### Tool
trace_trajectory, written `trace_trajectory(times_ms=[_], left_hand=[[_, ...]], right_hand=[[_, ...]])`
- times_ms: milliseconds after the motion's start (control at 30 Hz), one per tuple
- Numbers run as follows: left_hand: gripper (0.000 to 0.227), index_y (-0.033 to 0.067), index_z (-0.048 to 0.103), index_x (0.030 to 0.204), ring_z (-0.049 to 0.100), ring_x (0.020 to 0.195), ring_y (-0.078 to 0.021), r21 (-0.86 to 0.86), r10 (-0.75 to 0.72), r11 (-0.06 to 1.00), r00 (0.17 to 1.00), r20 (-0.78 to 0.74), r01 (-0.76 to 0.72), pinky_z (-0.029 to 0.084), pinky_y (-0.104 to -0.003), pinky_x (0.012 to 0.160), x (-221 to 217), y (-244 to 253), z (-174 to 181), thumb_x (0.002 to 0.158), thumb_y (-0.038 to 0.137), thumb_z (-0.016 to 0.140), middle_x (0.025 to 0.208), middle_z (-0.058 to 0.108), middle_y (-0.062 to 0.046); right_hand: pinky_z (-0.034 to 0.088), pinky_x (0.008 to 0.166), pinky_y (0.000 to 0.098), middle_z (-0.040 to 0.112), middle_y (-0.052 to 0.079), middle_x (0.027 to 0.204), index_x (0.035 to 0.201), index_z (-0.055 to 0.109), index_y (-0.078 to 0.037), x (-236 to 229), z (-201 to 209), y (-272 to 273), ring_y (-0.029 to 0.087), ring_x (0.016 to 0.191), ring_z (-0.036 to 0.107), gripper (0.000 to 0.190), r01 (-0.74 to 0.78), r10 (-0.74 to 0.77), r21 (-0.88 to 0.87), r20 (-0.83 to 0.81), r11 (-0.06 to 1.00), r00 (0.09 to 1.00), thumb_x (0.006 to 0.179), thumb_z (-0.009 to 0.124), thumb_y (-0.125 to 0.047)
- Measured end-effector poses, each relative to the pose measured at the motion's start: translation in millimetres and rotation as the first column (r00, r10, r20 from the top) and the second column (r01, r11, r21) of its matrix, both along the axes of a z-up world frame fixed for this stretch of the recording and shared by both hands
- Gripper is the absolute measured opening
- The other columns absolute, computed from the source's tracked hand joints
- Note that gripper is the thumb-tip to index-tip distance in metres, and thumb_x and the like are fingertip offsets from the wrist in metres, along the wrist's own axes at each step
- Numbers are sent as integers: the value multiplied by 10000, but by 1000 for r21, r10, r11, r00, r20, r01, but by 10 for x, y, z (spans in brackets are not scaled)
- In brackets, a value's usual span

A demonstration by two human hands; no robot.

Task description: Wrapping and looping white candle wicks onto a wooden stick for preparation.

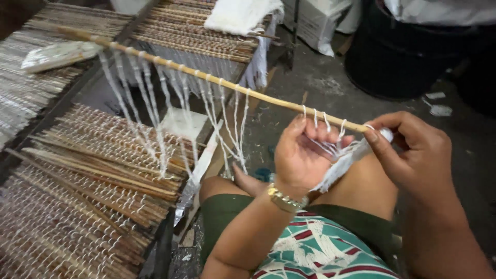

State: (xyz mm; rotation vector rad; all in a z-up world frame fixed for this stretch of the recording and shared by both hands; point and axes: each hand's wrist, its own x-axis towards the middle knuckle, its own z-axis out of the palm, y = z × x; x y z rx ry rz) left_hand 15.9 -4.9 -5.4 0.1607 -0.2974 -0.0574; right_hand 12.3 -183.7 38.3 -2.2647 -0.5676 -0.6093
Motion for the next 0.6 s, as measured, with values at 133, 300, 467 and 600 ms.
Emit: trace_trajectory(times_ms=[133, 300, 467, 600], left_hand=[[321, 183, 423, 639, 304, 558, -89, -187, 64, 973, 939, -337, -133, 285, -238, 541, -19, 5, 267, 885, 279, 604, 601, 329, 70], [225, 171, 579, 825, 282, 564, -86, -265, 181, 932, 951, -250, -248, 317, -230, 552, 62, 166, 256, 1006, 299, 540, 642, 338, 69], [198, 184, 544, 822, 298, 584, -86, -160, 204, 958, 958, -203, -238, 309, -225, 570, 111, 103, 135, 998, 271, 521, 666, 358, 64], [348, 200, 528, 793, 409, 602, -62, -36, 109, 993, 994, -12, -109, 380, -208, 622, 276, 199, -542, 1041, 443, 549, 687, 421, 74]], right_hand=[[334, 638, 278, 576, -9, 757, 1060, 735, -117, -8, -63, 21, 122, 618, 445, 69, 61, -61, -86, 3, 994, 998, 1066, 729, -185], [376, 698, 290, 661, 70, 961, 1147, 748, -34, -61, -4, -34, 155, 773, 516, 68, 92, -92, -8, -66, 996, 994, 1099, 753, -83], [351, 689, 299, 622, 96, 974, 1174, 739, -9, 34, -39, -92, 162, 795, 476, 82, 113, -111, 17, -95, 993, 989, 1116, 739, -66], [323, 712, 292, 560, 107, 1033, 1240, 673, 9, 461, -288, -482, 163, 816, 455, 125, 51, -41, 91, -103, 995, 994, 1218, 689, -113]])
